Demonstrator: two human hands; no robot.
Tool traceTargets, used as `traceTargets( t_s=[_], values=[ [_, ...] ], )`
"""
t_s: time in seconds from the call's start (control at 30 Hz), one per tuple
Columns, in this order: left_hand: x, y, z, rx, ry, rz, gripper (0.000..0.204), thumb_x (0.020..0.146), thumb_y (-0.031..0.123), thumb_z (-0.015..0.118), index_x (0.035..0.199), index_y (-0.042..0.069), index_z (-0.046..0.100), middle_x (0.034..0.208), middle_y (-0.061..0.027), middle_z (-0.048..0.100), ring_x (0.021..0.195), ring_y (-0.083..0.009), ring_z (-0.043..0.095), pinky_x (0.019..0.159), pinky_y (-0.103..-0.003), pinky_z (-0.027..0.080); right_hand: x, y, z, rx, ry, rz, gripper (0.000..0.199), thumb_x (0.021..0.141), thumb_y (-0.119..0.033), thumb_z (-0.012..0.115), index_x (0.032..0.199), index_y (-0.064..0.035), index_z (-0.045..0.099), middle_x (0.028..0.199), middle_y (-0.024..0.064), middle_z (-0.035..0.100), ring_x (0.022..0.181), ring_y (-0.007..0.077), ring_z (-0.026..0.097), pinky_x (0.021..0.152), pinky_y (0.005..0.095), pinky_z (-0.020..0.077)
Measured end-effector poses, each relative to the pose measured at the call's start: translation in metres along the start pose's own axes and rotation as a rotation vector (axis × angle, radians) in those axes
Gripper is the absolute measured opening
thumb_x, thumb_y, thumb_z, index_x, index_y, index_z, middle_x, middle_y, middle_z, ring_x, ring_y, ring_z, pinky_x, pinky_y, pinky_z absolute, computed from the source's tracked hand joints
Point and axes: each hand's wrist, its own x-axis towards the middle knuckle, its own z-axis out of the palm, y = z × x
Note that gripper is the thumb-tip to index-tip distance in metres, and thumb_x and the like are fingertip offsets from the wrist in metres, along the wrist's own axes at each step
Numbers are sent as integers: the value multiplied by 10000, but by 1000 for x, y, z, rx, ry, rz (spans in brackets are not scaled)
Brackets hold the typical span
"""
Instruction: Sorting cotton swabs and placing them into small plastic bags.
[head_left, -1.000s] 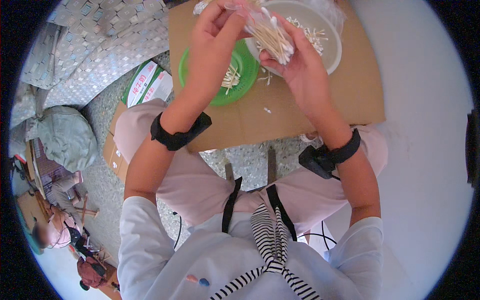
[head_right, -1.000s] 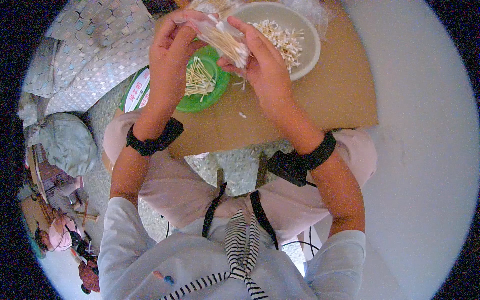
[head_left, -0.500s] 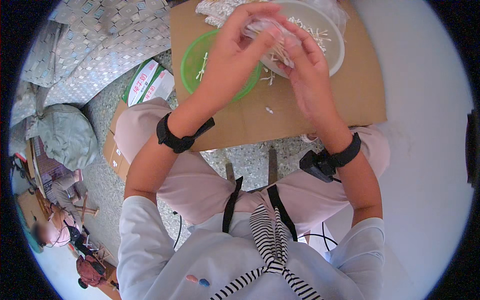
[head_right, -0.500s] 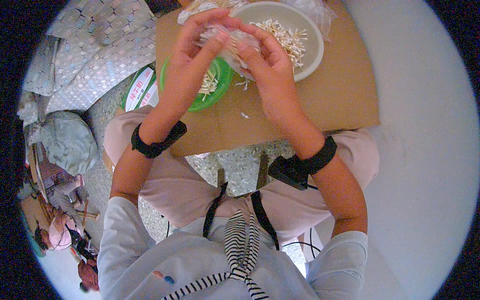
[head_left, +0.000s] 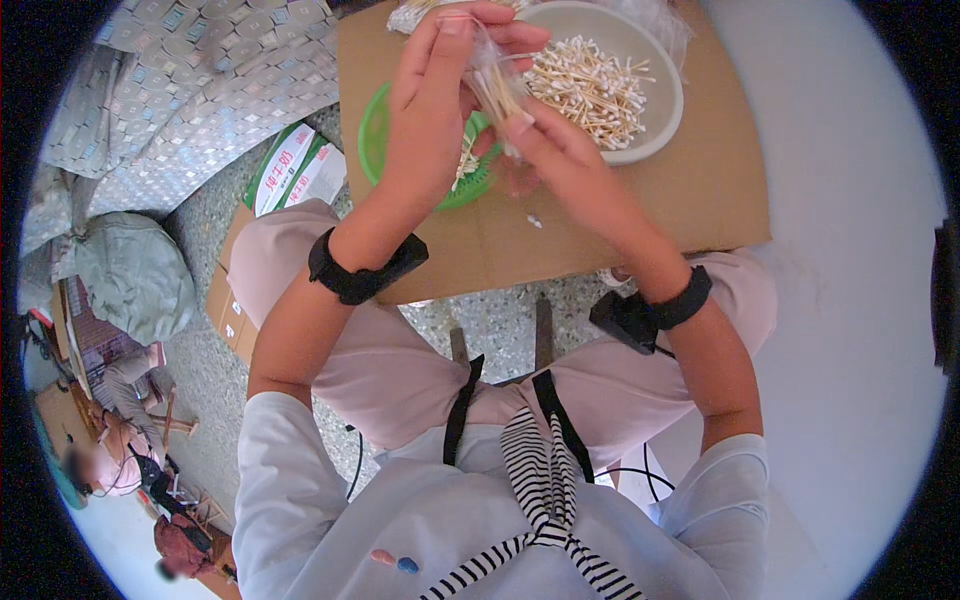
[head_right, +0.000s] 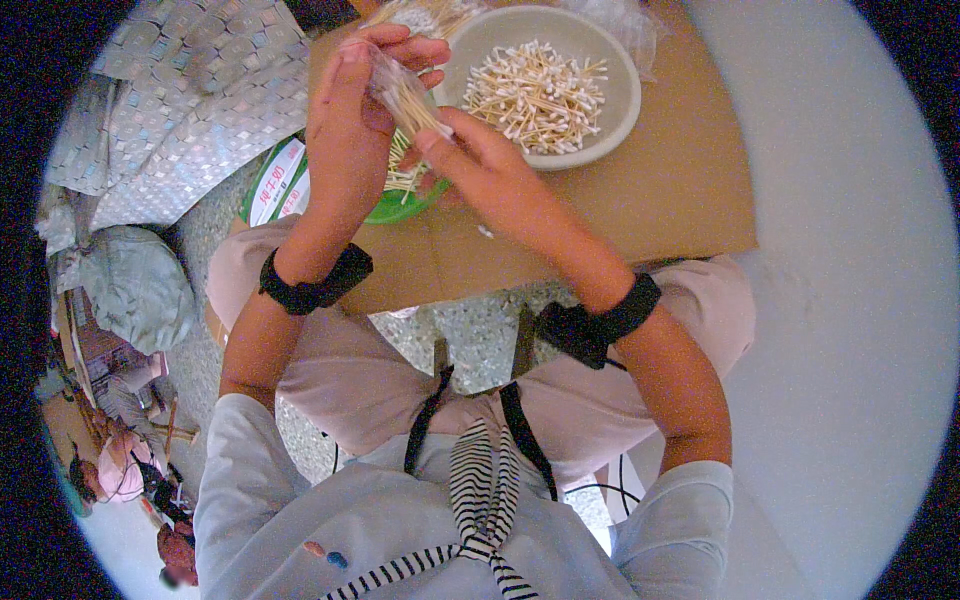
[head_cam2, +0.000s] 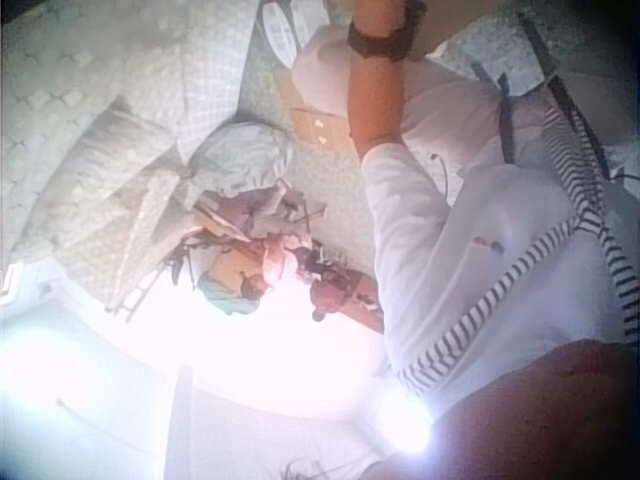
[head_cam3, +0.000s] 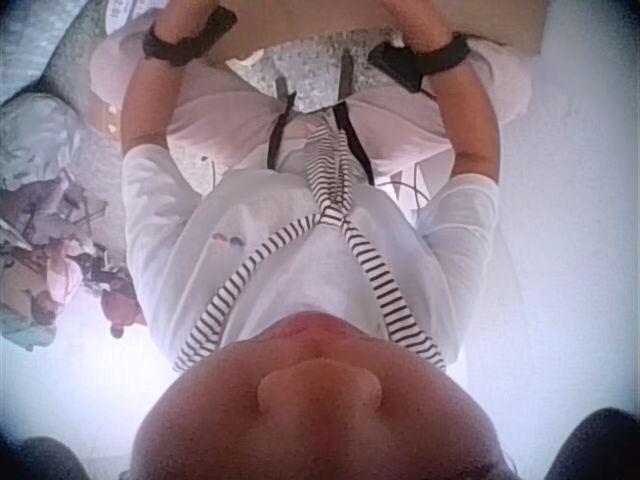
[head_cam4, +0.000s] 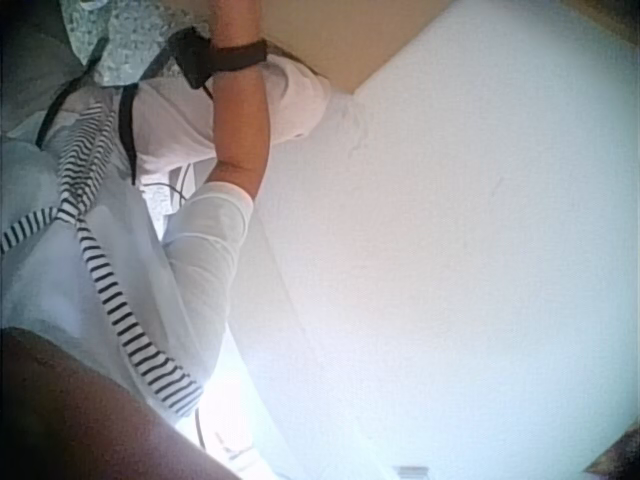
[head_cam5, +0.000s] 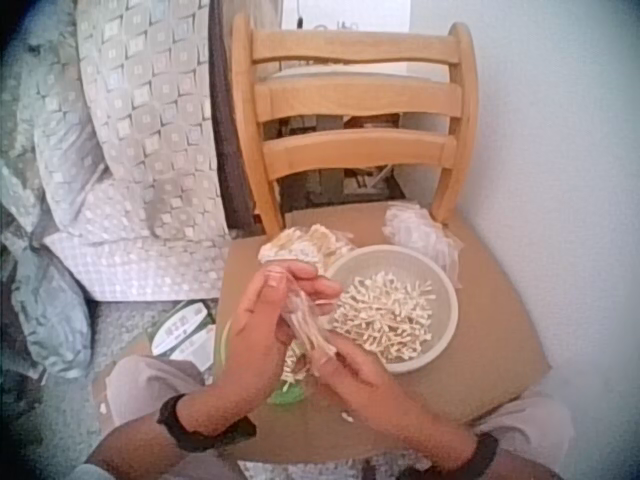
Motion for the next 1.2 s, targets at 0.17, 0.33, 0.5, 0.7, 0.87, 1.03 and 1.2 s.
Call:
traceTargets(
  t_s=[0.17,0.33,0.5,0.7,0.87,1.03,1.2],
  values=[
    [-14,0,15,-86,-141,19,340,1018,334,347,1034,40,517,1067,-170,628,957,-204,604,861,-332,499,-1,0,9,1071,298,51,528,981,-423,319,1362,-67,405,1351,117,478,1234,242,479,1003,394,404],
    [-41,-13,39,147,-268,265,285,1026,281,352,984,52,516,993,-93,590,951,-156,554,885,-320,443,-5,11,17,1179,384,106,526,953,-432,364,1344,-86,423,1354,110,485,1231,244,478,1038,399,370],
    [-49,-3,42,138,-172,230,274,1026,252,354,953,51,525,1008,-83,587,982,-145,537,924,-307,413,-5,-9,6,1221,257,-65,563,948,-477,343,1340,-80,421,1337,113,504,1231,262,476,1041,374,372],
    [-49,-7,46,142,-297,290,284,1015,260,373,1000,37,548,1046,-120,620,1044,-207,570,945,-331,408,1,-5,-13,1321,47,-138,644,958,-535,263,1353,-43,393,1345,150,491,1270,300,443,1081,440,330],
    [-16,13,28,-43,-120,71,299,997,288,429,1042,38,587,1064,-72,644,1008,-138,583,856,-303,472,2,-22,-16,828,253,31,661,956,-555,243,1353,-48,397,1282,147,541,1130,305,567,947,427,472],
    [7,14,3,178,-308,9,369,1012,321,372,1075,20,575,1137,-123,635,999,-174,603,888,-312,475,2,-10,-43,288,-67,76,555,953,-460,429,1311,-36,440,1157,104,612,860,191,660,725,282,530],
    [5,27,-12,159,-367,-151,377,1009,319,386,1106,10,581,1151,-113,634,936,-176,633,879,-300,485,-8,-13,-43,39,-96,42,358,943,-290,562,1210,-51,548,908,16,649,671,80,605,575,211,473]
  ],
)
